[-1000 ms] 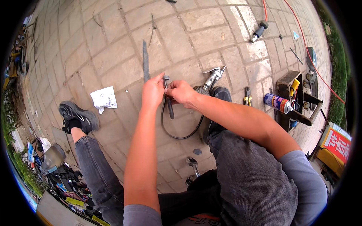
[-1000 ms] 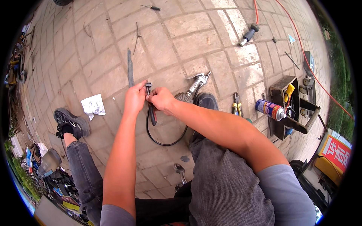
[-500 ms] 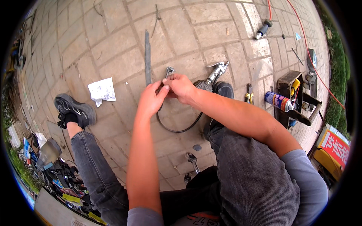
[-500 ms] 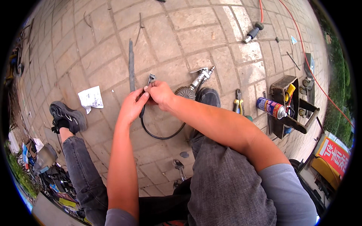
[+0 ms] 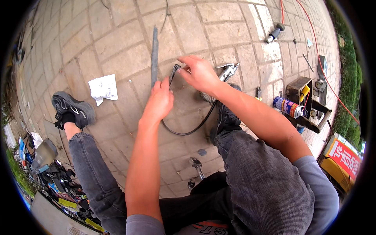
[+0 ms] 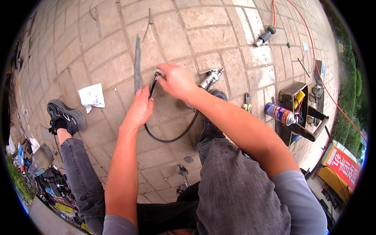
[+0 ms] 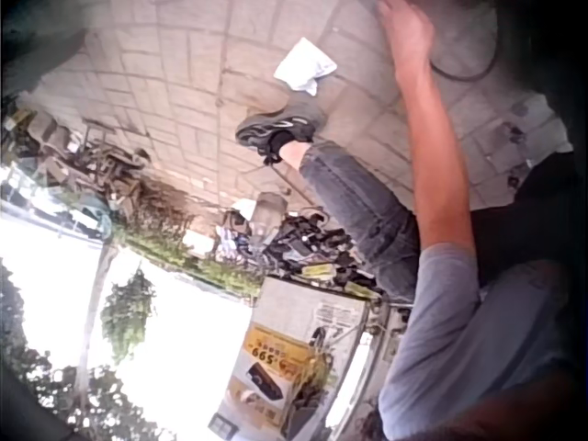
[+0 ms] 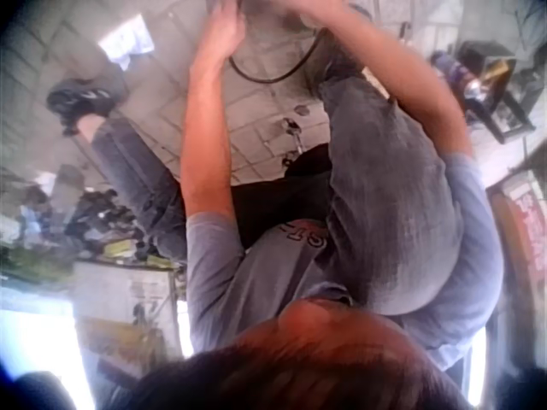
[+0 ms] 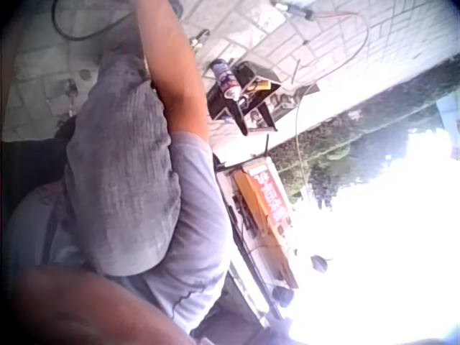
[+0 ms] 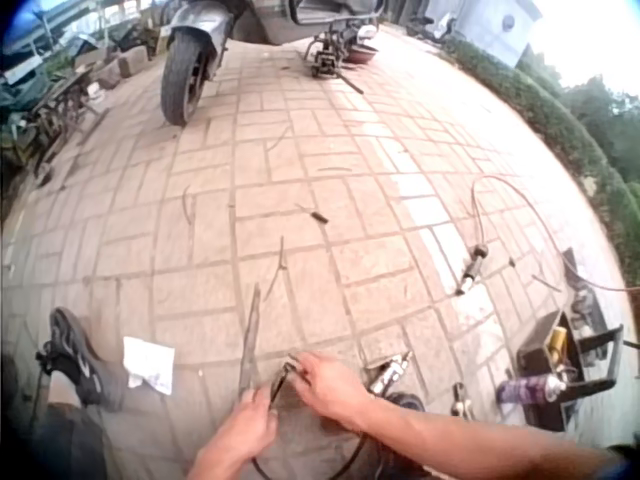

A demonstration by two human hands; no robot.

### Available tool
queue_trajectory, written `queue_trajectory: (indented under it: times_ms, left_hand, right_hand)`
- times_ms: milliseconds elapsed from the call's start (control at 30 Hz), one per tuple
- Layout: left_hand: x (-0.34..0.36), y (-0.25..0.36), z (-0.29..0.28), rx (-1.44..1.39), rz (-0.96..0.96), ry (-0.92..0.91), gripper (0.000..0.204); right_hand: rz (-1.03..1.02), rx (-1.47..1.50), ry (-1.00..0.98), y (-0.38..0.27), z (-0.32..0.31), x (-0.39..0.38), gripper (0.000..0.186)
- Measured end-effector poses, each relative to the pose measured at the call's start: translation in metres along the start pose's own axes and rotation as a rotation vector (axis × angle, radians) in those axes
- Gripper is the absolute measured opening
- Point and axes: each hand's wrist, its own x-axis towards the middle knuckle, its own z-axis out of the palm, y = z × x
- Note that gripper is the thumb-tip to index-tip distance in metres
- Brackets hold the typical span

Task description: The person sits on the ground and uses pliers and a wire brush to clean and adjust a small mechanical component. They repeatedly manipulate the part, inspect it, and handle a small plastic bag containing a label.

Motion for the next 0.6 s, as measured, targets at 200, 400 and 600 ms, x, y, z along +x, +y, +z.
queue_trajectory:
  times_ms: [200,400,600]
  left_hand:
    - [-0.0006,0.0039,-0.0038,-0.038,-0.043,0.076,0.043]
    - [-0.0055,0.0002,0.0036,-0.011,-0.05,0.168,0.039]
    - [-0.003,0.0065,0.0053,0.092,-0.109,0.2,0.037]
  right_hand:
    - [-0.02,0.087,-0.019,0.0077,0.0048,0.0047,0.02]
    - [0.016,0.103,-0.011,0.007,0.0038,0.0039,0.02]
    - [0.032,0.087,-0.036,0.0057,0.0062,0.0034,0.021]
